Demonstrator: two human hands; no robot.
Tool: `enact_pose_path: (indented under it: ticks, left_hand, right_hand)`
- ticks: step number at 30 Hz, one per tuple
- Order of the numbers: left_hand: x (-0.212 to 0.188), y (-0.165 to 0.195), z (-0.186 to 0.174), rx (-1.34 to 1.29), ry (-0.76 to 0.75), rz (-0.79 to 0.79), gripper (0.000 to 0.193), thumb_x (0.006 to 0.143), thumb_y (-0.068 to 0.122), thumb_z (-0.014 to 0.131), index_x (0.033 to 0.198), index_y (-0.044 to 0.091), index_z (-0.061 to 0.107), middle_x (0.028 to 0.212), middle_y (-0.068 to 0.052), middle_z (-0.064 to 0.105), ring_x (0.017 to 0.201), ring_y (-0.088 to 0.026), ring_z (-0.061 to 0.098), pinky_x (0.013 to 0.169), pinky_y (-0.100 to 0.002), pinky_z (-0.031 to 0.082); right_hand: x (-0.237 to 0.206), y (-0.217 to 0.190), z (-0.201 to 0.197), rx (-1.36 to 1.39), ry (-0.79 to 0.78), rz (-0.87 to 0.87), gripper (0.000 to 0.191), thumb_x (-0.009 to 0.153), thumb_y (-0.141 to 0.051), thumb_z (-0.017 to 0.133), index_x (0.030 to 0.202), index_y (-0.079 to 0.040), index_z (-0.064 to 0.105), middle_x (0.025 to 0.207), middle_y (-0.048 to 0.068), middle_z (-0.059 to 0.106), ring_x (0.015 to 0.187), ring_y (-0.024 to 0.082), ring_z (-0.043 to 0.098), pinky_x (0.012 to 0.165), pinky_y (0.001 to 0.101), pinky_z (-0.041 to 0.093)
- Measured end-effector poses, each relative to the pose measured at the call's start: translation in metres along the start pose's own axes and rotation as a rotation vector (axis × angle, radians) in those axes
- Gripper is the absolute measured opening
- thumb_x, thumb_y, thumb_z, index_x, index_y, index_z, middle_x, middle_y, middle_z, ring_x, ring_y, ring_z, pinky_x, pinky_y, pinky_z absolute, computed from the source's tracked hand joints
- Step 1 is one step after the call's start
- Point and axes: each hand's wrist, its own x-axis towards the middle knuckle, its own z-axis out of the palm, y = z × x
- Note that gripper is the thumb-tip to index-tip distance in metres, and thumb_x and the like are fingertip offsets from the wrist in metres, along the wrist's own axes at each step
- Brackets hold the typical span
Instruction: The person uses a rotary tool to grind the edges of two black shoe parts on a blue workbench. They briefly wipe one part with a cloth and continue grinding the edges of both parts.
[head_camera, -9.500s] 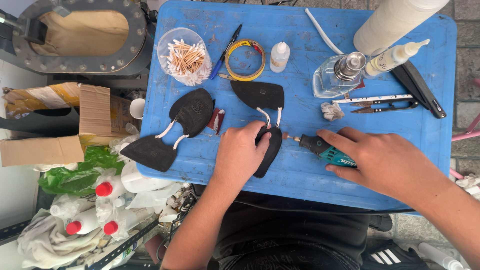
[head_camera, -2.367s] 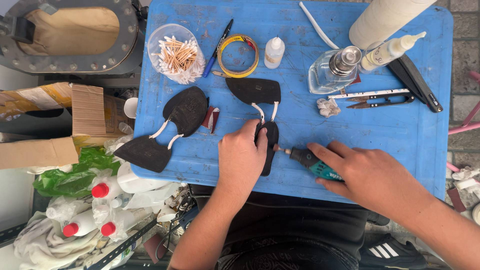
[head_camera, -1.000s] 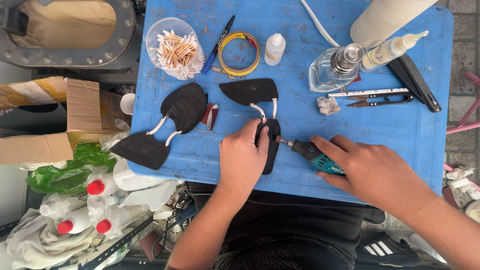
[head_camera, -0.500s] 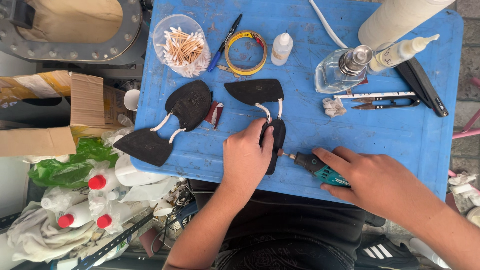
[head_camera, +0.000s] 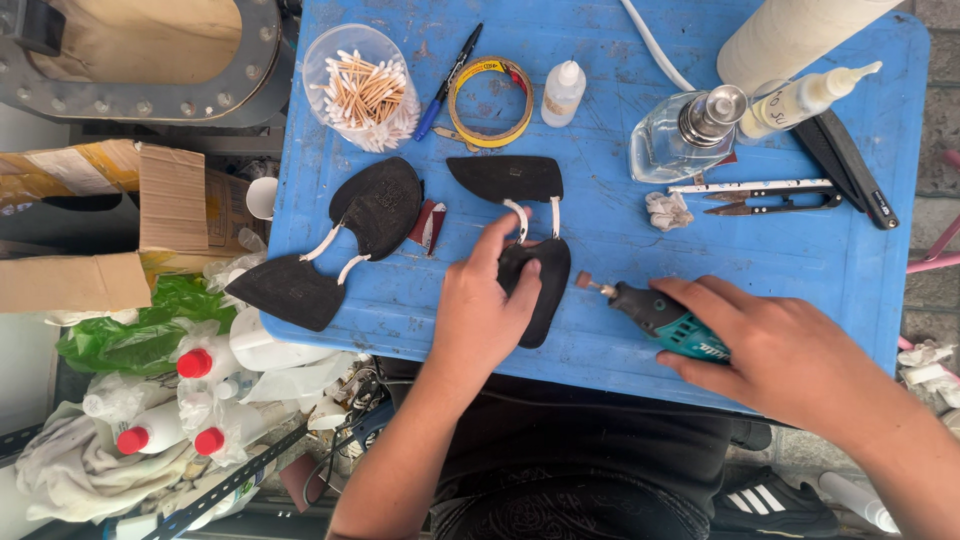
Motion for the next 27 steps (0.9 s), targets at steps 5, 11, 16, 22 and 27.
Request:
enact_pose_path:
  ticks: [5, 11, 16, 22, 27]
  left_hand:
    - [-0.020, 0.002, -0.017, -0.287, -0.047, -0.148, 0.073, 0.087, 0.011, 0.070, 0.150, 0.013, 0.033, 0.122, -0.011, 0.070, 0.109, -0.027, 0.076, 0.092, -0.032, 0.061]
    - [-0.032, 0.006, -0.028, 0.034, -0.203, 0.112, 0.057, 0.077, 0.006, 0.083, 0.130, 0.011, 0.063, 0.145, -0.019, 0.056, 0.133, -0.037, 0.059, 0.107, -0.044, 0.050]
    - [-0.028, 0.007, -0.024, 0.034, -0.299, 0.048, 0.054, 0.077, 0.004, 0.079, 0.129, 0.012, 0.067, 0.137, -0.015, 0.060, 0.121, -0.036, 0.064, 0.097, -0.042, 0.055]
    - [-0.010, 0.003, -0.005, 0.080, -0.154, 0.195, 0.050, 0.084, -0.003, 0.071, 0.130, 0.016, 0.071, 0.121, -0.012, 0.071, 0.111, -0.030, 0.069, 0.096, -0.038, 0.059]
    - [-0.004, 0.008, -0.017, 0.062, -0.221, 0.135, 0.053, 0.085, 0.004, 0.073, 0.136, 0.018, 0.067, 0.135, -0.012, 0.069, 0.122, -0.029, 0.070, 0.100, -0.037, 0.060]
  right_hand:
    - [-0.004, 0.011, 0.000, 0.055, 0.015, 0.065, 0.074, 0.078, -0.048, 0.080, 0.140, -0.016, 0.058, 0.106, 0.010, 0.074, 0.066, 0.033, 0.073, 0.063, 0.0431, 0.059]
    - [-0.006, 0.013, 0.006, 0.168, 0.041, 0.082, 0.077, 0.076, -0.044, 0.081, 0.144, -0.019, 0.056, 0.104, 0.011, 0.075, 0.065, 0.031, 0.074, 0.060, 0.0427, 0.059]
    - [-0.011, 0.011, 0.008, 0.141, 0.081, 0.127, 0.089, 0.075, -0.043, 0.085, 0.154, -0.021, 0.050, 0.102, 0.008, 0.077, 0.066, 0.030, 0.075, 0.065, 0.0425, 0.060]
    - [-0.013, 0.003, 0.008, 0.130, 0.187, -0.059, 0.073, 0.072, -0.038, 0.083, 0.138, -0.018, 0.059, 0.116, 0.008, 0.072, 0.068, 0.034, 0.073, 0.057, 0.0447, 0.059]
    - [-0.011, 0.001, 0.009, 0.108, 0.156, -0.054, 0.077, 0.072, -0.039, 0.082, 0.142, -0.019, 0.058, 0.117, 0.007, 0.072, 0.066, 0.032, 0.073, 0.057, 0.0430, 0.060]
